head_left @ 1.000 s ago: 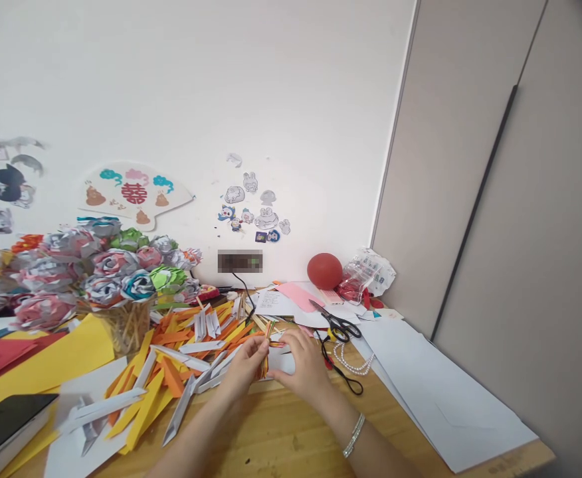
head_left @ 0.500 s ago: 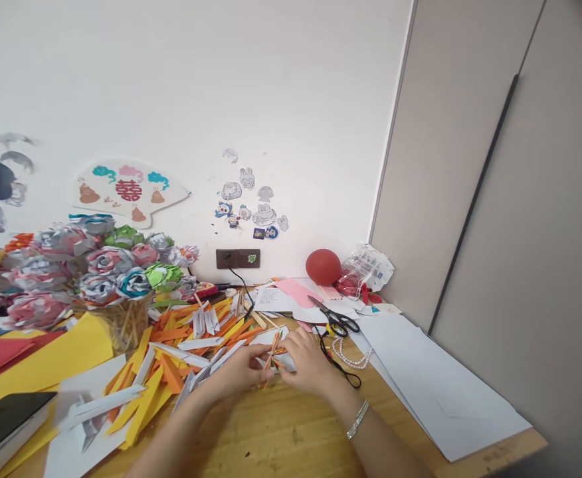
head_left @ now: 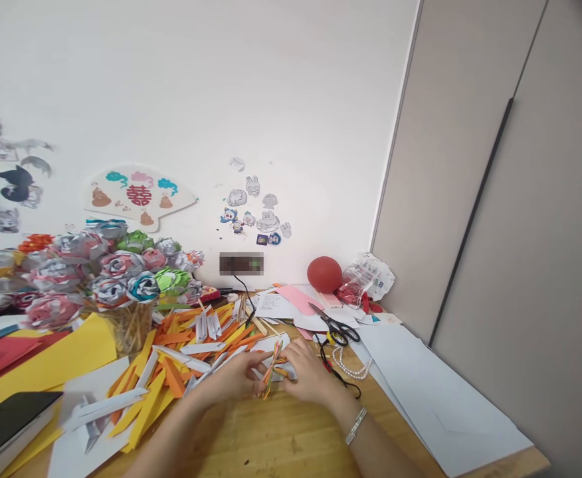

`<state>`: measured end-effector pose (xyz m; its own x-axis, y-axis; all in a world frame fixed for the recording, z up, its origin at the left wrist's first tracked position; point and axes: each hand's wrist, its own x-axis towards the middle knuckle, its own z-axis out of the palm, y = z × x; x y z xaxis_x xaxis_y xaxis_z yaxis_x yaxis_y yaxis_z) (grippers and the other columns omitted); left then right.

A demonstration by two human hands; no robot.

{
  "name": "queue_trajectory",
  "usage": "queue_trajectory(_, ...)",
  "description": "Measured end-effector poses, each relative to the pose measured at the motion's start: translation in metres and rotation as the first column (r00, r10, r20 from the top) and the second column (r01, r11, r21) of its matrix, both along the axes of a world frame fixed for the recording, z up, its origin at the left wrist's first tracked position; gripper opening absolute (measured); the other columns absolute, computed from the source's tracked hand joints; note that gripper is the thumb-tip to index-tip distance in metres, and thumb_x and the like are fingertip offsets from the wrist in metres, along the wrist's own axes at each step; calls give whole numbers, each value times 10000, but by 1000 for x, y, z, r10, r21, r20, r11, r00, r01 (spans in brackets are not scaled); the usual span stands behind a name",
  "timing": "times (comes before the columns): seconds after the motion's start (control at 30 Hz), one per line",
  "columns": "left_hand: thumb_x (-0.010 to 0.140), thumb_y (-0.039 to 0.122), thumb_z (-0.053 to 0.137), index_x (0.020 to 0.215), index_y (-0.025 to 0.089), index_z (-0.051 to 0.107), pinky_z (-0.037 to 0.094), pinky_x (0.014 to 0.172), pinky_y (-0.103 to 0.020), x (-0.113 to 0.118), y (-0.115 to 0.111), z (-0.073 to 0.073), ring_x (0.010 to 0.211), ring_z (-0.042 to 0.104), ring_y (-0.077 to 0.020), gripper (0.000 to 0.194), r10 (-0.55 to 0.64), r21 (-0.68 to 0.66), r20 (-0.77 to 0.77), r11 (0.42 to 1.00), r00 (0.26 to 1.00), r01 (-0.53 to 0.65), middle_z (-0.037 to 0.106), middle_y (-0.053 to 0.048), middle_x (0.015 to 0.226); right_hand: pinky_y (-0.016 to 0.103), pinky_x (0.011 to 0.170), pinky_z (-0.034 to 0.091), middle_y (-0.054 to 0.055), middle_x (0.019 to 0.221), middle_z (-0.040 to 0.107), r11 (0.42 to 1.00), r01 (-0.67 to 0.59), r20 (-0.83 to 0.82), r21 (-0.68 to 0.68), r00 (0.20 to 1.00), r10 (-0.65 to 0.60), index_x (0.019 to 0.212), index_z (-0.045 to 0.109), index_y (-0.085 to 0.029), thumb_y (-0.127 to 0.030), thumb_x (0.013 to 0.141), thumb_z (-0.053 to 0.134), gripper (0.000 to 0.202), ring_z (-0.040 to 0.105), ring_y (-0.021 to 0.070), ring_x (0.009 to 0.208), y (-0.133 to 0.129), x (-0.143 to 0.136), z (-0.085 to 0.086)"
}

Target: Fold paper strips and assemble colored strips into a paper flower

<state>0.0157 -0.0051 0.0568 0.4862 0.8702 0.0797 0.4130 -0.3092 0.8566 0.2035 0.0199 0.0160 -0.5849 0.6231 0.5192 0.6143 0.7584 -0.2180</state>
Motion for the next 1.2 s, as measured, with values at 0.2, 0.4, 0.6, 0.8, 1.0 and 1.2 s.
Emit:
queue_trajectory(0.2, 560, 104, 514, 1343, 231, 186, 430, 548, -211, -1, 7, -18, 613, 559, -101, 858, -73, -95, 50, 992, 996, 78, 534, 18, 824, 332, 790, 367, 31, 868, 542, 998, 27, -13, 51, 1000, -26, 857, 525, -186, -265, 695, 638, 213, 452, 198, 881, 4, -6, -7)
queue_trajectory(0.4, 557, 121, 551, 1241, 252, 376, 404, 605, -224, -2, 5, -16, 685, 489, -127, 717, -68, 72, -166, 994, 984, 81, 516, 42, 793, 283, 776, 395, 13, 852, 573, 997, -69, 1, 20, 998, 69, 853, 546, -189, -249, 735, 632, 158, 479, 166, 876, 10, 0, -3)
queue_trajectory(0.6, 519, 136, 642, 1343, 216, 204, 381, 622, -222, -8, 4, -19, 672, 451, -139, 937, -24, 66, -209, 997, 978, 38, 485, 50, 741, 259, 780, 407, 7, 877, 595, 987, -162, 10, -13, 987, 162, 865, 566, -202, -274, 775, 586, 116, 494, 152, 890, 9, -4, -3)
queue_trajectory(0.8, 533, 181, 678, 1342, 233, 222, 373, 571, -204, -16, 4, -13, 632, 451, -135, 930, -132, -61, -137, 990, 982, 124, 475, 48, 693, 261, 771, 409, 5, 863, 598, 977, -203, -51, -67, 978, 200, 863, 576, -200, -289, 781, 576, 121, 508, 154, 873, 4, -6, -2)
queue_trajectory(1.0, 617, 249, 611, 1159, 198, 474, 388, 549, -225, -20, 11, -15, 607, 493, -145, 561, -40, 53, -145, 997, 989, 48, 525, 23, 678, 264, 766, 407, 22, 885, 602, 981, -180, -108, -75, 979, 172, 863, 574, -183, -251, 784, 576, 104, 508, 164, 883, 2, -7, -3)
queue_trajectory(1.2, 636, 119, 489, 859, 185, 545, 408, 738, -293, -7, 7, -13, 850, 513, -193, 239, 198, 547, -204, 835, 959, -56, 528, -59, 939, 274, 792, 392, 26, 921, 591, 996, -82, -61, -15, 995, 81, 884, 546, -177, -195, 740, 625, 165, 493, 169, 901, 0, -10, -1)
